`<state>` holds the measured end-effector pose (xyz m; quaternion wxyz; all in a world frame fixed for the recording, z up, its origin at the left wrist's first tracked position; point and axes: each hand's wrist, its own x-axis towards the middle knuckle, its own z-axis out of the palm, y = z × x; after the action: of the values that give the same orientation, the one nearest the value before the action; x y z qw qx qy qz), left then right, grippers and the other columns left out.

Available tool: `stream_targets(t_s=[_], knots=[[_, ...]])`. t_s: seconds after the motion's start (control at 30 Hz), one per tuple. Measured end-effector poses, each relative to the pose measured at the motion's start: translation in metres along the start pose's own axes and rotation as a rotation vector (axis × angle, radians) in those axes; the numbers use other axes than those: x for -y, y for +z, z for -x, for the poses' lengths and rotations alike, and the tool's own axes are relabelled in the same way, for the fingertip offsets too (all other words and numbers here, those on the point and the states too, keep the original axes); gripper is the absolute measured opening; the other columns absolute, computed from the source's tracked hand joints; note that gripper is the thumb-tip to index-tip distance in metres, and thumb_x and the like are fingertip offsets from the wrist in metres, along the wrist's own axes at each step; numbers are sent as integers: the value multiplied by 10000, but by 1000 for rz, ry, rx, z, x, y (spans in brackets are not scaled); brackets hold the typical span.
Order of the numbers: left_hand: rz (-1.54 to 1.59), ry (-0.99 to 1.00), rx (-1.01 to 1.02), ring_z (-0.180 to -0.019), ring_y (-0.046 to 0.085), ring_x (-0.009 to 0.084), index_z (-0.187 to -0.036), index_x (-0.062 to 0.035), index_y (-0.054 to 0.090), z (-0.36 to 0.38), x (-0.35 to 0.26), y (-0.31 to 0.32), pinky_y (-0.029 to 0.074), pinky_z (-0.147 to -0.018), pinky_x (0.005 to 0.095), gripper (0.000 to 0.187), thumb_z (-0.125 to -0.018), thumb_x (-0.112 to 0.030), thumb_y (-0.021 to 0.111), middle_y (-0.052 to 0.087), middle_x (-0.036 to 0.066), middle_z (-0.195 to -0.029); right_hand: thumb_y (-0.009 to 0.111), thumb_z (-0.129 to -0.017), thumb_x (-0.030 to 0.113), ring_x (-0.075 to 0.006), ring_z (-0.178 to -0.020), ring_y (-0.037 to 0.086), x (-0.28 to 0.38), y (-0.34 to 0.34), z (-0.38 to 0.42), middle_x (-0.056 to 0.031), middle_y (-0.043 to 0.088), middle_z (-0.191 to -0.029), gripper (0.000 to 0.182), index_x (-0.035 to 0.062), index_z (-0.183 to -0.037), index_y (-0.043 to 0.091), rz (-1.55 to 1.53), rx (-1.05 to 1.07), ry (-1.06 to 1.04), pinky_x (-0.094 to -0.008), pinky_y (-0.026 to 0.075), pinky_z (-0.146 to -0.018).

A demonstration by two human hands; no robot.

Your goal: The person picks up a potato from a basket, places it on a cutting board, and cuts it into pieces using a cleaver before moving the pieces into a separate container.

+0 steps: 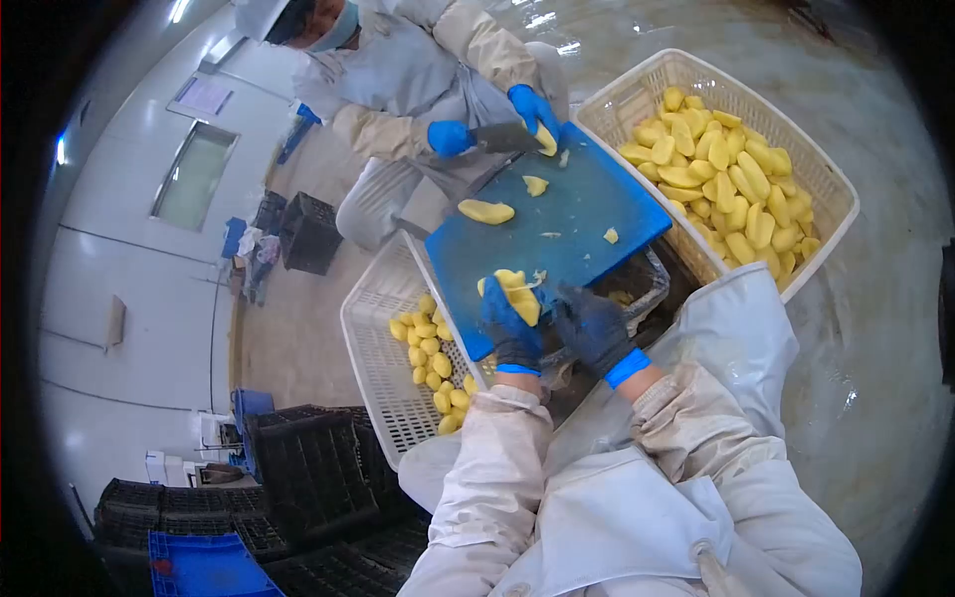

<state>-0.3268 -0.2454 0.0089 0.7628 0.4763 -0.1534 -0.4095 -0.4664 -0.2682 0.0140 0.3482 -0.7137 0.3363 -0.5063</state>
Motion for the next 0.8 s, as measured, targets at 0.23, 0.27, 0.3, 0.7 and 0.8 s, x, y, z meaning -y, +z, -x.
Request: stream_targets(t_s=[0.23, 0.27, 0.3, 0.7, 0.8], knots=[[255, -216, 242, -847, 591, 229, -1166, -45, 487, 25, -52, 10, 529, -701, 319, 500, -903, -457, 380, 577, 99, -1002, 515, -876, 149, -128, -490, 526, 7, -4, -6, -48, 578, -667, 139, 60, -976, 554, -706, -48, 633, -257, 416, -445], [256, -230, 196, -784, 606, 234, -1219, -44, 448, 27, -53, 14, 539, -622, 321, 563, -878, -490, 406, 596, 99, -957, 515, -876, 149, -128, -490, 526, 13, -7, -7, -48, 578, -667, 139, 60, -976, 554, -704, -44, 631, -257, 416, -445], [260, -228, 194, -784, 606, 234, -1219, -44, 448, 25, -53, 13, 539, -622, 321, 563, -878, -490, 406, 596, 99, -957, 518, -879, 146, -86, -490, 483, 20, -10, -9, -18, 547, -651, 156, 63, -1010, 543, -777, -54, 659, -232, 389, -426], [-360, 95, 206, -1001, 535, 237, -1211, -11, 431, 1, -30, -30, 484, -810, 329, 407, -897, -269, 456, 507, 134, -1141, 551, -853, 156, -94, -553, 532, -31, 11, 9, -40, 572, -722, 261, 42, -1086, 517, -519, 313, 642, -228, 424, -434], [-168, -59, 134, -896, 581, 227, -1138, -40, 472, -3, -46, -27, 505, -757, 319, 432, -909, -402, 412, 552, 129, -1055, 551, -842, 147, -120, -564, 550, -23, 5, 4, -61, 580, -724, 260, 32, -1073, 520, -488, 217, 710, -253, 435, -443]])
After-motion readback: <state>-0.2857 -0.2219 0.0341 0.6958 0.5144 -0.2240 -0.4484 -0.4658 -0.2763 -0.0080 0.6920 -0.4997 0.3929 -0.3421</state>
